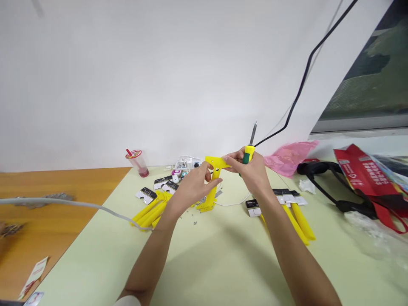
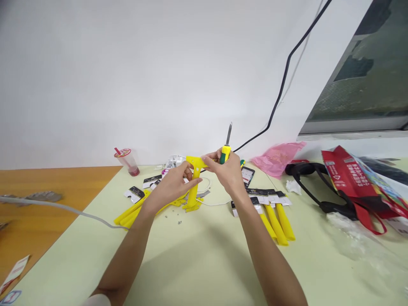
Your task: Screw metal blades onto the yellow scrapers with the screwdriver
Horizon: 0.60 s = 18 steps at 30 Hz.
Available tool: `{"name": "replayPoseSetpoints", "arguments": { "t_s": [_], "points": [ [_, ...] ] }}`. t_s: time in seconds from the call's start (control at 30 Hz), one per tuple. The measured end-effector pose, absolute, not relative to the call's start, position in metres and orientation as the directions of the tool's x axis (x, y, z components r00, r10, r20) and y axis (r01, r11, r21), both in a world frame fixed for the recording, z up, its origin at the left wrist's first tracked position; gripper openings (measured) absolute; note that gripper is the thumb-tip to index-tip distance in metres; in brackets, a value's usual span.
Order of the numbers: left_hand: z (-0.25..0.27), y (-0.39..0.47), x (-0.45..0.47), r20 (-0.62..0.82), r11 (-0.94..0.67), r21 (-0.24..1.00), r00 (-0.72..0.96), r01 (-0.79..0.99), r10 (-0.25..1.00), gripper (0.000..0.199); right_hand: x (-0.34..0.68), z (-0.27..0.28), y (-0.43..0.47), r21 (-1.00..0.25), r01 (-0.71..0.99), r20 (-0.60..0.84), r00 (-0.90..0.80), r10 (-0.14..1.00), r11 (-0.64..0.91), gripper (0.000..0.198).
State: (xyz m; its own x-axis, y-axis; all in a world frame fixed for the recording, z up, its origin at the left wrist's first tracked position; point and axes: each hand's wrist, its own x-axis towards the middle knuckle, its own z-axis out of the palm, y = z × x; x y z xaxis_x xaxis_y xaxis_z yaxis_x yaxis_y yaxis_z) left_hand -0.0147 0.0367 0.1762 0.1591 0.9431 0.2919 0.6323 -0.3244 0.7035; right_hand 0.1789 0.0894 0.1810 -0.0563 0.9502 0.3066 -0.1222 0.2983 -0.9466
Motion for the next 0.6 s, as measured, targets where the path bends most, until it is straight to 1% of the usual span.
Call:
{"name": "replayPoseSetpoints", "arguments": {
  "t_s": [0.07,0.13,0.2,0.27,0.33,0.4,0.47,0.5,0.53,0.6],
  "points": [
    [0.166,0.038,-0.011,0.367,-0.372,0.716,0.135,0.591,0.920,0.018,0.179,0.181,0.088,-0.939,-0.092,0.339,-0.085,0.937,0.331,0.060],
    [0.157,0.037,-0.012,0.412,-0.397,0.725,0.107,0.562,0.905,0.018,0.176,0.179,0.088,-0.934,-0.033,0.357,-0.146,0.923,0.356,0.057],
    [0.149,0.032,-0.015,0.396,-0.387,0.765,0.099,0.515,0.913,0.019,0.172,0.179,0.087,-0.939,-0.014,0.339,-0.211,0.917,0.344,0.057],
    [0.144,0.024,-0.021,0.369,-0.373,0.828,0.094,0.418,0.925,0.020,0.168,0.179,0.086,-0.949,-0.050,0.314,-0.253,0.915,0.312,0.061],
    [0.143,0.014,-0.026,0.346,-0.351,0.907,0.061,0.232,0.936,0.025,0.165,0.180,0.084,-0.950,-0.107,0.312,-0.271,0.911,0.293,0.064],
    [0.145,0.004,-0.031,0.305,-0.304,0.952,-0.002,-0.045,0.952,0.031,0.165,0.181,0.082,-0.946,-0.136,0.323,-0.288,0.901,0.296,0.066],
    [0.148,-0.005,-0.034,0.245,-0.244,0.917,-0.039,-0.314,0.969,0.032,0.167,0.181,0.082,-0.942,-0.142,0.333,-0.312,0.890,0.303,0.068],
    [0.149,-0.009,-0.035,0.217,-0.211,0.884,-0.034,-0.416,0.976,0.031,0.168,0.180,0.082,-0.942,-0.133,0.336,-0.330,0.882,0.309,0.069],
    [0.150,-0.012,-0.037,0.195,-0.176,0.852,-0.013,-0.492,0.981,0.029,0.169,0.179,0.082,-0.941,-0.117,0.337,-0.352,0.873,0.316,0.069],
    [0.151,-0.018,-0.039,0.168,-0.111,0.800,0.043,-0.590,0.985,0.027,0.172,0.177,0.083,-0.939,-0.069,0.335,-0.405,0.851,0.337,0.067]
  ]
}}
